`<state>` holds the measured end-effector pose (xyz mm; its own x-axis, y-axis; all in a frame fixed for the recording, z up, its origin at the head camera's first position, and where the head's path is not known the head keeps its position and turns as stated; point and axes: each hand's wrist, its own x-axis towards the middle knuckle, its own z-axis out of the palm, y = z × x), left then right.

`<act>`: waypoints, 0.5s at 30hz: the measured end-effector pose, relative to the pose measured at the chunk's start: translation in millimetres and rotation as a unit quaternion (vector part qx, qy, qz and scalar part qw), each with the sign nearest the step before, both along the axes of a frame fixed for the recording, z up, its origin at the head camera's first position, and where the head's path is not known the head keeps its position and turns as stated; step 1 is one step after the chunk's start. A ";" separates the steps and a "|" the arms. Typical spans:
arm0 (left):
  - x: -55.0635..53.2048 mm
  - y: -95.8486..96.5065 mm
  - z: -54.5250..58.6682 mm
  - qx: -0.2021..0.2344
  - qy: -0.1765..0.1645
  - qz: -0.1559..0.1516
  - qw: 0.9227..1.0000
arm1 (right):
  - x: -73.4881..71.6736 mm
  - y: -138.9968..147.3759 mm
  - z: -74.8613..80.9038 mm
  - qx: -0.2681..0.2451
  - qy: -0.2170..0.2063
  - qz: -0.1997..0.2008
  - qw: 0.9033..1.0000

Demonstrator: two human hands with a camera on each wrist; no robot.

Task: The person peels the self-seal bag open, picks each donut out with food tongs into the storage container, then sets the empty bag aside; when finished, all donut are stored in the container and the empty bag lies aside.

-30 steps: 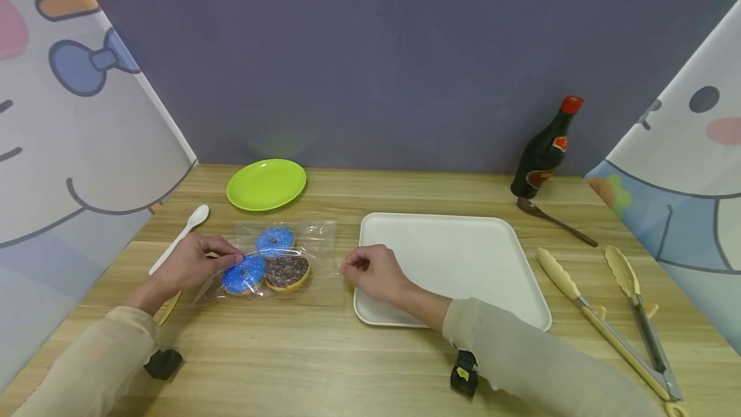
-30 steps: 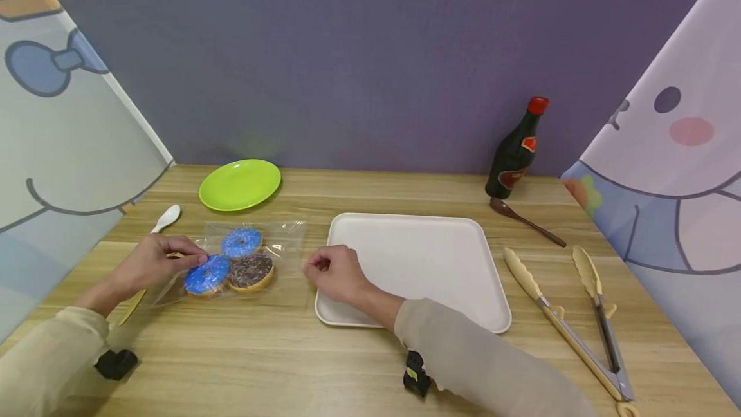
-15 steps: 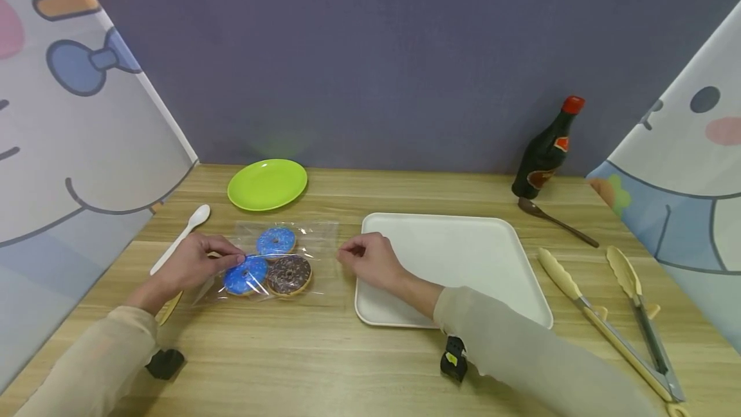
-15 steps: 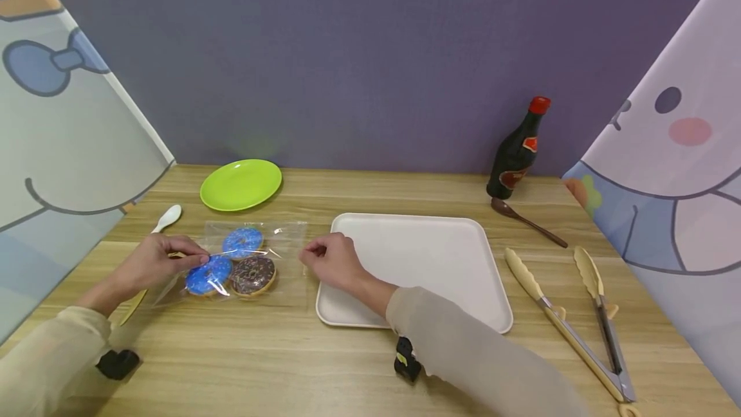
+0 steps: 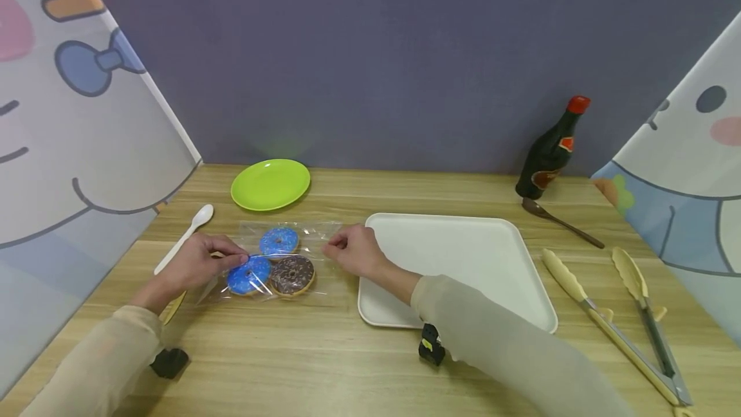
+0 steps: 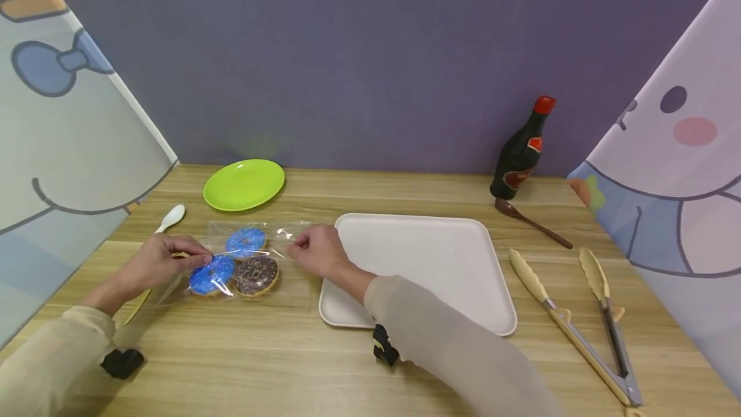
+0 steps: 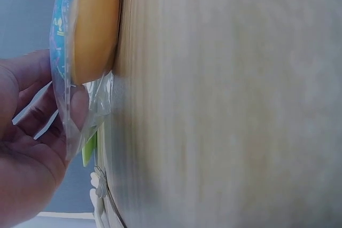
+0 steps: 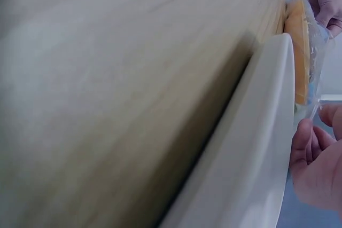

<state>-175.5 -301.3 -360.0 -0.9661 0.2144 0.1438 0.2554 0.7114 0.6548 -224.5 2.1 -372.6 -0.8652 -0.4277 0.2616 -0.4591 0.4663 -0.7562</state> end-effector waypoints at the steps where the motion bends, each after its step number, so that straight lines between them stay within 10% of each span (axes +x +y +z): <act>1: 0.0 0.1 0.2 0.000 0.000 -0.001 1.000 | 0.1 -0.5 0.5 0.004 0.004 -0.002 1.000; 15: 1.2 1.6 1.3 -0.001 -0.001 0.001 1.000 | -2.6 1.6 0.8 0.020 -0.020 -0.031 0.999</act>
